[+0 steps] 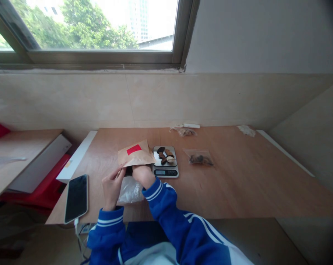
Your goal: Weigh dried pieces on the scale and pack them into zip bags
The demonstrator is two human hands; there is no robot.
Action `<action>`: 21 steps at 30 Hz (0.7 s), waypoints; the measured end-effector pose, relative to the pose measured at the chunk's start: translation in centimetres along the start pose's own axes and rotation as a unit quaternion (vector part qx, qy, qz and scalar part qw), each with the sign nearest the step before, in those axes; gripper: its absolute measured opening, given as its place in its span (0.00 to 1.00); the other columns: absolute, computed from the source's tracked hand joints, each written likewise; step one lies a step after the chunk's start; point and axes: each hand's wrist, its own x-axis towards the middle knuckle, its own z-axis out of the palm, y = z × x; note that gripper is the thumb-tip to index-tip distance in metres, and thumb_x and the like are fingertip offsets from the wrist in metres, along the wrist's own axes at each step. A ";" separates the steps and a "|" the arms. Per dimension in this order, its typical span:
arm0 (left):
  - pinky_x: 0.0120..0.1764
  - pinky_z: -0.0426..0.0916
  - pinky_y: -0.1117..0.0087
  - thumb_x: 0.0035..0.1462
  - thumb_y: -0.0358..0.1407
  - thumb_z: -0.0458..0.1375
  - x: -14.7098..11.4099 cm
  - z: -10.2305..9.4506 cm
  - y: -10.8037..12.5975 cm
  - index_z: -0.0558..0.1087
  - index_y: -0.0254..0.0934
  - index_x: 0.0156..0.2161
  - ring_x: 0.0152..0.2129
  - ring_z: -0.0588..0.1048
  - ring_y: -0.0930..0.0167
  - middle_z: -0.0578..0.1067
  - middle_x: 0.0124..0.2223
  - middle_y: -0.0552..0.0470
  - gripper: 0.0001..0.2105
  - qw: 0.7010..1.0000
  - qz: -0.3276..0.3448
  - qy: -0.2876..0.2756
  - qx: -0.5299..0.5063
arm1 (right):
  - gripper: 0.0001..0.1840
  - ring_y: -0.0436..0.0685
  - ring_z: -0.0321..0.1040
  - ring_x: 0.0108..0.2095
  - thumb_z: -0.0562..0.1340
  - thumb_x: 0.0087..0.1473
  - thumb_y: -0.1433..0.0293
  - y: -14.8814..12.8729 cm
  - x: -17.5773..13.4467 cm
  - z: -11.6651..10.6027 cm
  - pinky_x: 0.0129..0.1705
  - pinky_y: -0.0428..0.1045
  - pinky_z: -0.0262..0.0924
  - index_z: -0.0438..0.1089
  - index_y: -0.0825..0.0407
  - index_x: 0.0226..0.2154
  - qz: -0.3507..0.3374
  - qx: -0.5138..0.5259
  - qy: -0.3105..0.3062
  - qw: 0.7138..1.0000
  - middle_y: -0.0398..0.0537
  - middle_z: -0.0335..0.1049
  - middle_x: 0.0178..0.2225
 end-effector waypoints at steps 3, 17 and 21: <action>0.42 0.73 0.65 0.53 0.44 0.60 0.0 0.0 -0.2 0.80 0.40 0.42 0.41 0.79 0.59 0.80 0.43 0.50 0.15 1.000 0.012 -0.021 0.010 | 0.24 0.71 0.51 0.63 0.57 0.60 0.74 0.6 0.8 1.0 0.64 0.67 0.43 0.60 0.62 0.59 0.045 -0.007 0.003 0.999 0.64 0.56 0.62; 0.46 0.73 0.63 0.53 0.43 0.61 -0.3 0.1 0.3 0.80 0.40 0.42 0.43 0.78 0.60 0.80 0.43 0.50 0.14 0.999 0.018 -0.028 0.003 | 0.26 0.67 0.48 0.65 0.56 0.61 0.74 2.4 0.0 2.9 0.67 0.62 0.40 0.57 0.61 0.61 0.005 0.063 0.016 0.998 0.62 0.52 0.64; 0.47 0.73 0.62 0.54 0.43 0.61 -0.3 0.1 0.4 0.80 0.41 0.42 0.42 0.79 0.60 0.81 0.43 0.50 0.13 0.999 0.025 -0.028 -0.003 | 0.25 0.62 0.54 0.62 0.55 0.59 0.78 2.6 -0.8 2.4 0.66 0.56 0.46 0.61 0.56 0.59 -0.010 0.079 0.014 0.997 0.56 0.58 0.62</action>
